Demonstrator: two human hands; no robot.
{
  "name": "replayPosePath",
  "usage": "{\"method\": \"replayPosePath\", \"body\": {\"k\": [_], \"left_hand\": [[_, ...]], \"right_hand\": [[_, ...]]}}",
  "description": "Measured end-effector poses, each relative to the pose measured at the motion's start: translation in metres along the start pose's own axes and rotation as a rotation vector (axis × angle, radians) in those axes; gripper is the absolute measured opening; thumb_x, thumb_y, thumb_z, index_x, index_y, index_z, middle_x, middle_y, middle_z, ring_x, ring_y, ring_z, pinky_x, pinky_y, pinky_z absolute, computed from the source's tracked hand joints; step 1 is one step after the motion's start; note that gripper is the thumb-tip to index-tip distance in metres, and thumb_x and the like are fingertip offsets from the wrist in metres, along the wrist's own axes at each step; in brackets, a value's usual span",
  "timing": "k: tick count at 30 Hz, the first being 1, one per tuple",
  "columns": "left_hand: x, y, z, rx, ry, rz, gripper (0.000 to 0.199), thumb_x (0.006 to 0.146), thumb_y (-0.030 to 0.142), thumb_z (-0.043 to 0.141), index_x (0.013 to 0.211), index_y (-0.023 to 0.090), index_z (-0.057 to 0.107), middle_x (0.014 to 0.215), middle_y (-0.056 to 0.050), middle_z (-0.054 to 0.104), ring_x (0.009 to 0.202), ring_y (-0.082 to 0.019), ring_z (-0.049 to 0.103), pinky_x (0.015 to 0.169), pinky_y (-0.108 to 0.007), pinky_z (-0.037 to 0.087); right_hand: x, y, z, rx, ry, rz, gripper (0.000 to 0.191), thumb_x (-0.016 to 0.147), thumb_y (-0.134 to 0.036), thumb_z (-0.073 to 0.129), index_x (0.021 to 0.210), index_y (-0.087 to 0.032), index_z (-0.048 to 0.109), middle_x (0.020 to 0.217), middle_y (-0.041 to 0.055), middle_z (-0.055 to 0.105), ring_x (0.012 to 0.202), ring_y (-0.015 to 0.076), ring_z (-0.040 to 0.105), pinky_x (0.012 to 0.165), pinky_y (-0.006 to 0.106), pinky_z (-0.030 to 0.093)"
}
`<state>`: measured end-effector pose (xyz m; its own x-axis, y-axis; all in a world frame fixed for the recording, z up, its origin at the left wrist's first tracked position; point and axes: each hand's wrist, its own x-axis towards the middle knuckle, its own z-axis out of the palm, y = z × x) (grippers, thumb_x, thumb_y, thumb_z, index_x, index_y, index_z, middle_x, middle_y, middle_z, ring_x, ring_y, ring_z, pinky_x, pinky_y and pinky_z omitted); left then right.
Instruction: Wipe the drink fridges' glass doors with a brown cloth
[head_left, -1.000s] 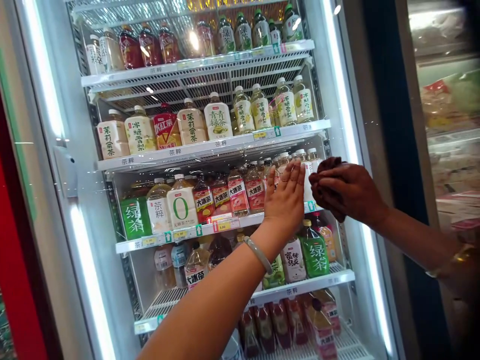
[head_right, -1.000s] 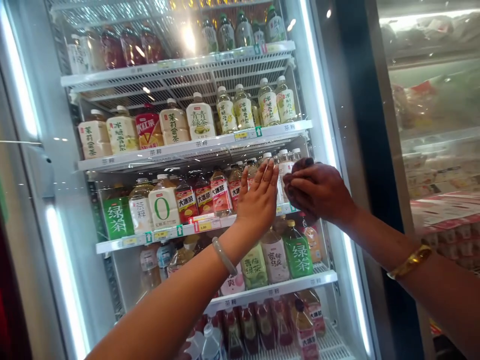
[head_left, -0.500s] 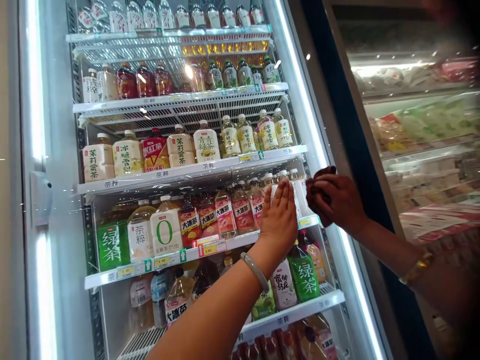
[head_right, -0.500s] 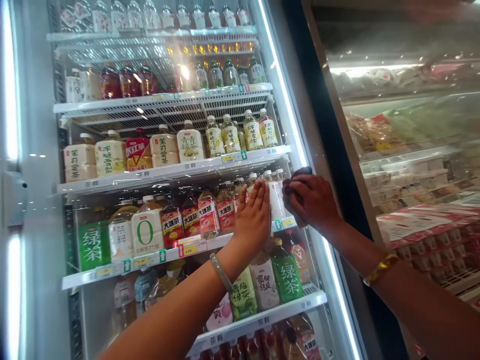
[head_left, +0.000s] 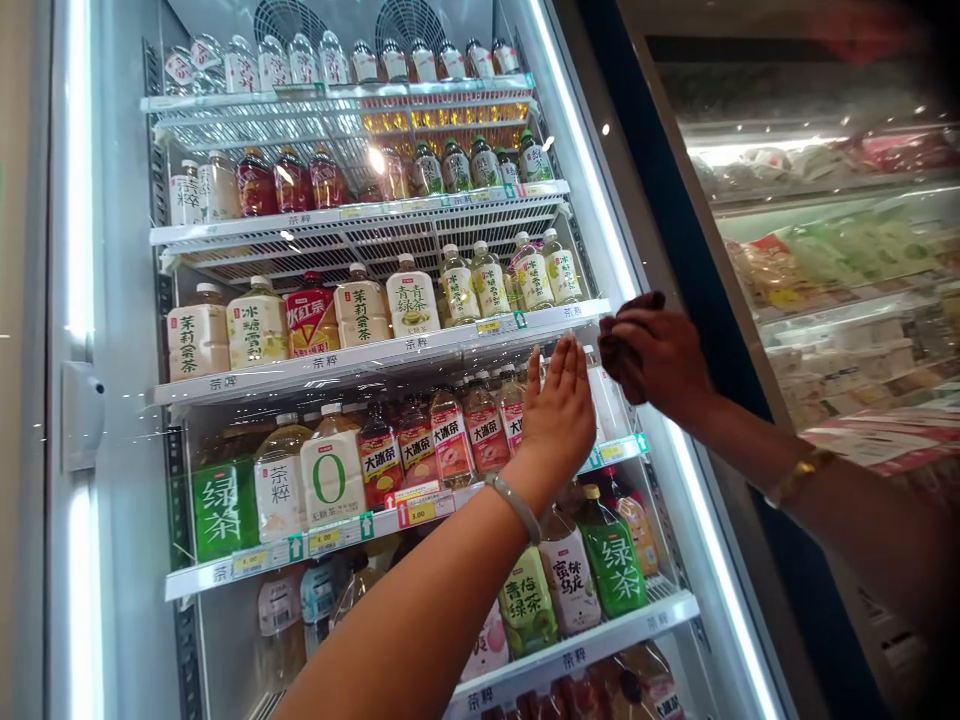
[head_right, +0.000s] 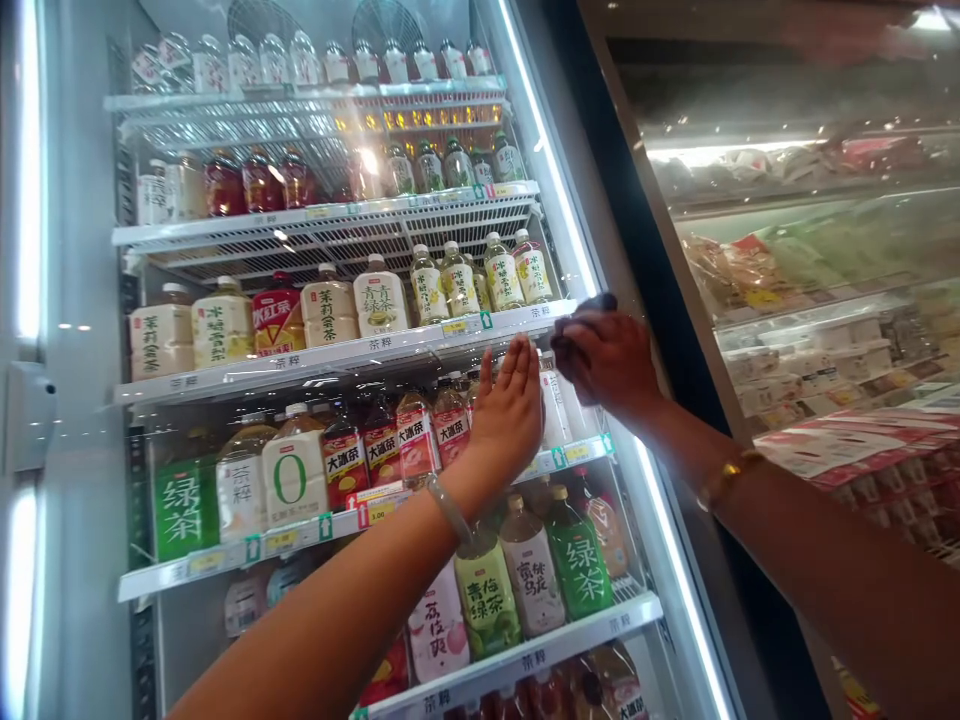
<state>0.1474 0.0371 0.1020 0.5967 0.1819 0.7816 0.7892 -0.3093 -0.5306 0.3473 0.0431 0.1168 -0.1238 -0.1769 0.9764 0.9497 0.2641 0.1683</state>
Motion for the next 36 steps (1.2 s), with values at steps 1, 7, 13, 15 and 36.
{"method": "replayPosePath", "body": {"k": [1, 7, 13, 15, 36], "left_hand": [[0.01, 0.0, -0.001, -0.005, 0.005, -0.017, 0.068, 0.097, 0.013, 0.034, 0.164, 0.0, 0.025, 0.175, -0.014, 0.02, 0.165, -0.026, 0.006, 0.137, -0.054, 0.006], [0.033, -0.011, -0.01, -0.002, 0.068, -0.094, 0.064, 0.101, 0.019, 0.031, 0.163, 0.003, 0.031, 0.175, -0.013, 0.026, 0.165, -0.026, 0.007, 0.138, -0.052, 0.006], [0.027, -0.028, -0.023, -0.01, 0.004, -0.059, 0.065, 0.1, 0.015, 0.03, 0.164, 0.003, 0.025, 0.175, -0.013, 0.024, 0.166, -0.025, 0.01, 0.138, -0.052, 0.002], [0.034, -0.033, -0.027, 0.005, -0.008, -0.047, 0.065, 0.101, 0.015, 0.026, 0.164, 0.001, 0.023, 0.176, -0.013, 0.021, 0.166, -0.024, 0.008, 0.138, -0.051, 0.002], [0.02, -0.102, -0.062, 0.086, 0.013, -0.165, 0.064, 0.103, 0.022, 0.03, 0.163, 0.0, 0.029, 0.176, -0.016, 0.019, 0.166, -0.028, 0.01, 0.137, -0.056, 0.006]], "right_hand": [[0.016, 0.001, 0.006, -0.008, 0.021, 0.039, 0.029, 0.1, -0.033, 0.052, 0.117, -0.021, 0.072, 0.131, 0.0137, 0.068, 0.118, 0.0293, 0.054, 0.098, 0.047, 0.039], [0.028, -0.026, 0.016, 0.038, 0.025, -0.01, 0.031, 0.097, -0.041, 0.056, 0.118, -0.025, 0.072, 0.135, 0.0079, 0.066, 0.121, 0.0267, 0.057, 0.104, 0.044, 0.04], [0.021, -0.008, 0.015, 0.055, 0.033, 0.044, 0.028, 0.091, -0.046, 0.064, 0.105, -0.024, 0.074, 0.126, 0.012, 0.067, 0.116, 0.0291, 0.058, 0.1, 0.046, 0.043], [0.048, -0.007, 0.024, 0.032, 0.08, 0.168, 0.029, 0.09, -0.042, 0.063, 0.107, -0.02, 0.073, 0.129, 0.0168, 0.064, 0.118, 0.0332, 0.054, 0.1, 0.051, 0.041], [0.094, -0.095, 0.044, 0.083, 0.008, -0.015, 0.026, 0.087, -0.04, 0.064, 0.107, -0.026, 0.072, 0.128, 0.0088, 0.065, 0.117, 0.0314, 0.054, 0.098, 0.049, 0.041]]}}
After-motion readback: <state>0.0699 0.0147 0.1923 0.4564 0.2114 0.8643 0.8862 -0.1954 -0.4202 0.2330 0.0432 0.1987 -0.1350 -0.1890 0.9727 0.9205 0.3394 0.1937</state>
